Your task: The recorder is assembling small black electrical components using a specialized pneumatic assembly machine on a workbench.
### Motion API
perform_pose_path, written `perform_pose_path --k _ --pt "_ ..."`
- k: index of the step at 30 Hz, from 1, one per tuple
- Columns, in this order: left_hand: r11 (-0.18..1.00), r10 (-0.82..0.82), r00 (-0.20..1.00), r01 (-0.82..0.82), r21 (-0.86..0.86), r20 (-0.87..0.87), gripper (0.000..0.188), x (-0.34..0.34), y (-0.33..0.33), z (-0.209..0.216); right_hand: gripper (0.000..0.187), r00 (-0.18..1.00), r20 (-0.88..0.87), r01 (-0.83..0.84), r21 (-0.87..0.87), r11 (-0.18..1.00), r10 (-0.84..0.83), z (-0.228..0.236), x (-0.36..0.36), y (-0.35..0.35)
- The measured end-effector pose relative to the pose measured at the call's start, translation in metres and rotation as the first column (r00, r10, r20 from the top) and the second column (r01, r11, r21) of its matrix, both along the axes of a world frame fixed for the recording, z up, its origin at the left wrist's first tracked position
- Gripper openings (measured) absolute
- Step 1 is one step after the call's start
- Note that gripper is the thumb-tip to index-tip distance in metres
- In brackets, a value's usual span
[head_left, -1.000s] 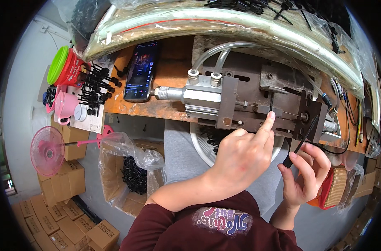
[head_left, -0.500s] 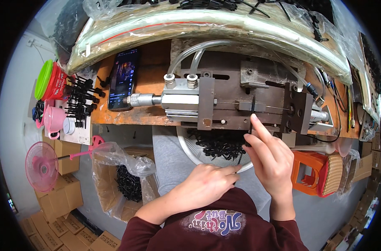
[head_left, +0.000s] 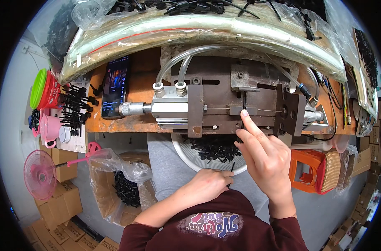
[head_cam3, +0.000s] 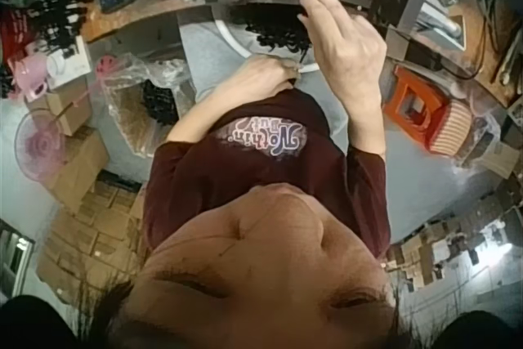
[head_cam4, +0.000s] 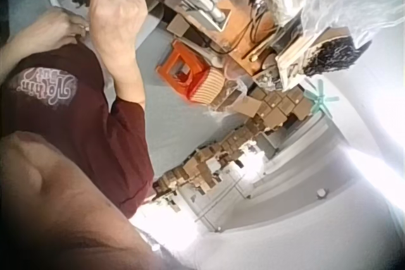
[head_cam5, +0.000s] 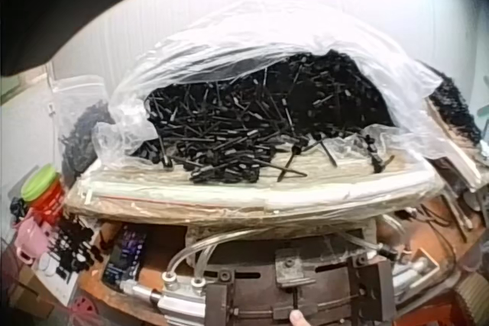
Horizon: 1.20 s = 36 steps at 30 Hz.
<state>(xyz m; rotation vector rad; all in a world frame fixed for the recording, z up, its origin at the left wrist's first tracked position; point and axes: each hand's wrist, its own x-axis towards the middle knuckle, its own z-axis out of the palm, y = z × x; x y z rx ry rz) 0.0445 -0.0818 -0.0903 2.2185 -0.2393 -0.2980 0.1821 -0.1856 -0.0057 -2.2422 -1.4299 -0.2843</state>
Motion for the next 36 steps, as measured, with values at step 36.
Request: perform_pose_path --k 36 --pt "0.230 0.538 0.794 -0.461 -0.857 -0.283 0.022 -0.004 0.019 0.089 0.031 0.436 -0.615 0.042 0.743 0.668 0.657 -0.033 -0.045 -0.032"
